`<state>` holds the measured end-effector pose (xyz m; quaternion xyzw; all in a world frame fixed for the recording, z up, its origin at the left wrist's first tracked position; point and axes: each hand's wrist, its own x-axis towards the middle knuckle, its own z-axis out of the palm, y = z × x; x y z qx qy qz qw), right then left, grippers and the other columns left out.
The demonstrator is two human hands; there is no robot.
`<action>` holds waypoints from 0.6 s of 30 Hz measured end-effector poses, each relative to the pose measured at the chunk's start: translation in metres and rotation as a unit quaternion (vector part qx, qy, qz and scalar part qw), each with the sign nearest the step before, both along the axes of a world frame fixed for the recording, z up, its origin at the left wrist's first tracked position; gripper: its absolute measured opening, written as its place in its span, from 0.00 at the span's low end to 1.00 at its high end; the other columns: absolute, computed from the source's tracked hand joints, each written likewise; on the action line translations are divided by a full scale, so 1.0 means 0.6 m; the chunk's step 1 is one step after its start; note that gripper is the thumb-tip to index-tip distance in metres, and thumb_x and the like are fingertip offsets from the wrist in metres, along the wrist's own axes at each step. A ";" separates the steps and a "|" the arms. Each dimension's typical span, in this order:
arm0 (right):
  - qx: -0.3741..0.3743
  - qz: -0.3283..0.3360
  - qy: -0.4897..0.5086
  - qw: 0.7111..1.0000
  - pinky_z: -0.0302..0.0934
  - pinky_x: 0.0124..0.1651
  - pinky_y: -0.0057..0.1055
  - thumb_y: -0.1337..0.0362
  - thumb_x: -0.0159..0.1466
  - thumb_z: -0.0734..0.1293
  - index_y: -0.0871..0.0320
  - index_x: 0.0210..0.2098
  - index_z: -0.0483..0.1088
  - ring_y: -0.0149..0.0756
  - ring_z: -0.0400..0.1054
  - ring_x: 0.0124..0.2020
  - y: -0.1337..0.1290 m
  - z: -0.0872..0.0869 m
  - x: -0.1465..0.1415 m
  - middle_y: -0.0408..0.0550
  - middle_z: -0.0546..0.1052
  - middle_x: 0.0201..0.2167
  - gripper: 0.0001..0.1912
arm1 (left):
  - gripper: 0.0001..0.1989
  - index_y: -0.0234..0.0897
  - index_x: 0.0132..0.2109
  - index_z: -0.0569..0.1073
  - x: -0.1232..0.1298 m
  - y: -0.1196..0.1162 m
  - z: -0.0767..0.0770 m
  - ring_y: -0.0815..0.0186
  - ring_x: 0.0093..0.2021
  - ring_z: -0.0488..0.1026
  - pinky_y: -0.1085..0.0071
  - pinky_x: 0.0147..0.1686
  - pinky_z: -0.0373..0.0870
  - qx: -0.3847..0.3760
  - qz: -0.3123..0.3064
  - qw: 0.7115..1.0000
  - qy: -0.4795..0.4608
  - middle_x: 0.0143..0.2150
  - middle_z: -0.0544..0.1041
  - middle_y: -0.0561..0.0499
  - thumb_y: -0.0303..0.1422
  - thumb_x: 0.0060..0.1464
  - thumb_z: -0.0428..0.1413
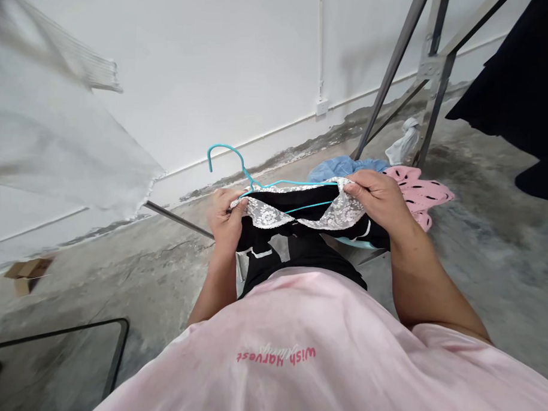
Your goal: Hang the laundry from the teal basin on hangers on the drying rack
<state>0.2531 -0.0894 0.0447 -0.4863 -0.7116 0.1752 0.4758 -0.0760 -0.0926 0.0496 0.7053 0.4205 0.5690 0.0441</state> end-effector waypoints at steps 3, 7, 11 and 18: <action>0.046 -0.007 0.027 0.999 0.62 0.43 0.31 0.53 0.65 0.65 0.58 0.32 0.75 0.33 0.69 0.35 -0.001 0.001 -0.003 0.47 0.77 0.33 0.14 | 0.07 0.43 0.44 0.81 0.001 0.000 -0.003 0.64 0.39 0.72 0.67 0.43 0.67 -0.005 -0.003 1.000 0.008 0.36 0.78 0.51 0.35 0.59 0.60; 0.070 -0.019 0.055 0.996 0.64 0.46 0.33 0.55 0.65 0.65 0.57 0.32 0.75 0.34 0.70 0.37 0.000 0.000 -0.008 0.47 0.77 0.34 0.13 | 0.08 0.42 0.44 0.81 0.001 -0.002 -0.002 0.65 0.38 0.72 0.68 0.41 0.67 -0.013 -0.006 1.000 0.006 0.35 0.77 0.50 0.35 0.59 0.60; 0.095 -0.079 0.091 0.988 0.65 0.46 0.34 0.55 0.65 0.67 0.56 0.32 0.76 0.35 0.72 0.38 0.000 -0.003 -0.012 0.47 0.78 0.33 0.12 | 0.08 0.42 0.44 0.81 0.002 -0.002 -0.002 0.66 0.36 0.72 0.69 0.39 0.67 -0.011 0.004 1.000 0.017 0.34 0.77 0.51 0.36 0.60 0.59; 0.170 -0.043 0.057 0.983 0.63 0.53 0.39 0.60 0.66 0.66 0.52 0.35 0.78 0.36 0.73 0.42 -0.031 0.032 -0.032 0.44 0.79 0.38 0.08 | 0.07 0.41 0.43 0.82 0.009 -0.009 -0.003 0.67 0.37 0.72 0.70 0.38 0.68 0.015 0.042 0.999 0.009 0.35 0.77 0.50 0.34 0.59 0.60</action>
